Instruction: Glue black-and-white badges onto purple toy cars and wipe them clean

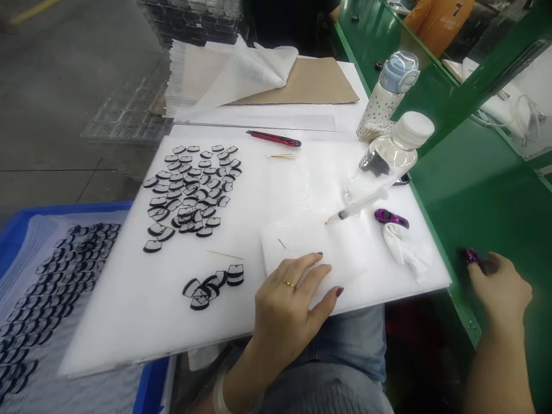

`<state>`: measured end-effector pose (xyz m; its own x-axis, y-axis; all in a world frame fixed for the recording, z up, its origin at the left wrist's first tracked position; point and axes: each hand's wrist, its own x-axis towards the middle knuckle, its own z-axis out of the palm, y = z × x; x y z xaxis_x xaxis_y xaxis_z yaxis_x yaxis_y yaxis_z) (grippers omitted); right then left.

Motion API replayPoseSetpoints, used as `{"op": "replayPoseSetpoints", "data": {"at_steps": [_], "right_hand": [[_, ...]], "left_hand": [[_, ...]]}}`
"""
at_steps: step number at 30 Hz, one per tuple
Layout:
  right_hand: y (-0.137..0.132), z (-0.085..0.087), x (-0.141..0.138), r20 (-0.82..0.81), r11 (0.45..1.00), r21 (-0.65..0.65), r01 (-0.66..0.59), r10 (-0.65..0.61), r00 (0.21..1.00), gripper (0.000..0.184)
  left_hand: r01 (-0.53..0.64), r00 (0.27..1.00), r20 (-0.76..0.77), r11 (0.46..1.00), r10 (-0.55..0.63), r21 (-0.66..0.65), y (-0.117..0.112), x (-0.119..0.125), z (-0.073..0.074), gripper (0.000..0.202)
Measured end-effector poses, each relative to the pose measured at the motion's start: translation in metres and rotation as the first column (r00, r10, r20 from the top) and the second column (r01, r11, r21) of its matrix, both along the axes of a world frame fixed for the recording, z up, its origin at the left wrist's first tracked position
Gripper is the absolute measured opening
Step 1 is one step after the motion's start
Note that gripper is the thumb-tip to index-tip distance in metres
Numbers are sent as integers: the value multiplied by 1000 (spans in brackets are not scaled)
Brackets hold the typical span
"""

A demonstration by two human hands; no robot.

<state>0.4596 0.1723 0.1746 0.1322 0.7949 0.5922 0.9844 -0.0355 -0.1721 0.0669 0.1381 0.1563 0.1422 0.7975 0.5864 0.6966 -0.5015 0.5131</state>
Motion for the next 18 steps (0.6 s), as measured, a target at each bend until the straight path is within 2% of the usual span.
{"op": "replayPoseSetpoints", "data": {"at_steps": [2, 6, 9, 12, 14, 17, 18], "right_hand": [[10, -1, -15, 1, 999, -18, -26, 26, 1000, 6], [49, -7, -86, -29, 964, -162, -210, 208, 978, 19], [78, -7, -120, 61, 905, -262, -336, 363, 930, 23], [92, -1, -126, 165, 851, -309, -424, 487, 857, 26], [92, 5, -124, 212, 842, -285, -457, 521, 827, 28], [78, 20, -126, 293, 842, -174, -511, 539, 789, 20], [71, 27, -130, 315, 826, -121, -551, 558, 768, 16]], "left_hand": [[-7, 1000, -5, 1000, 7, 5, 0, 1, -1, 12], [-9, 1000, -12, 1000, 9, -5, -1, 1, -1, 12], [-4, 1000, -21, 1000, 3, -18, -2, 0, 0, 13], [-2, 1000, -16, 1000, 2, -16, -2, 0, -1, 13], [-5, 1000, -15, 1000, 5, -13, -2, 0, -1, 13], [-13, 1000, -13, 1000, 13, -16, -2, 1, -3, 15], [-12, 1000, -18, 1000, 11, -17, -2, 1, -3, 18]]}}
